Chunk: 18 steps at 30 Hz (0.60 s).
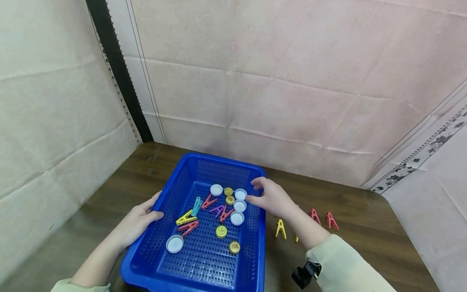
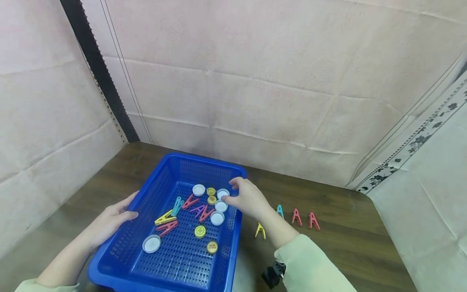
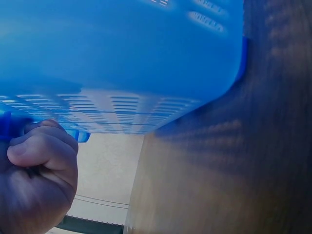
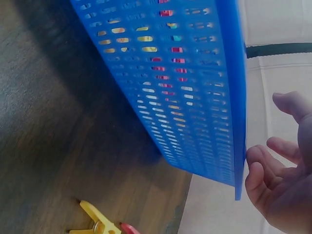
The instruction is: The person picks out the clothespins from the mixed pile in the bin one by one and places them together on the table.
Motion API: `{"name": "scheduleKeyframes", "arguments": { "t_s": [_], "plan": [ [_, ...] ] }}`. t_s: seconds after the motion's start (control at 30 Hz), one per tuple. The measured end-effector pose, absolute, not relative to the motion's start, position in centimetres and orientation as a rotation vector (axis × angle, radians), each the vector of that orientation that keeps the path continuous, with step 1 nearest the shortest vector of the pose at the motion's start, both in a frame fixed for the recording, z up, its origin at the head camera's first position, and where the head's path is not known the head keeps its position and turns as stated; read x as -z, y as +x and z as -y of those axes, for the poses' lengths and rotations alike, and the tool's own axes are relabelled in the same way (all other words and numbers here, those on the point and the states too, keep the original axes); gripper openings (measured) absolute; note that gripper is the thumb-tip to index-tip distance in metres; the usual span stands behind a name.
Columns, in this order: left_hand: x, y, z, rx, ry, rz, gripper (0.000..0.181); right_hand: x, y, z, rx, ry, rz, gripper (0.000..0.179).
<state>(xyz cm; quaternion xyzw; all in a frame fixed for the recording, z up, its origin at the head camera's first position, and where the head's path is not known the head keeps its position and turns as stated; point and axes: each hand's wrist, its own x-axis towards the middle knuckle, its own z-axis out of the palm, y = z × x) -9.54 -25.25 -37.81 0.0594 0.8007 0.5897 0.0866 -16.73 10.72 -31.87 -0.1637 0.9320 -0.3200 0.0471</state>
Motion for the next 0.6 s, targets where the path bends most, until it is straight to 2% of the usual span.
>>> {"name": "scheduleKeyframes", "arguments": {
  "t_s": [0.6],
  "plan": [
    [37.9,-9.5,25.3,-1.761,0.197,-2.388,0.061,31.2,-17.1,-7.7,0.751,-0.601,-2.712,0.055]
  ]
}}
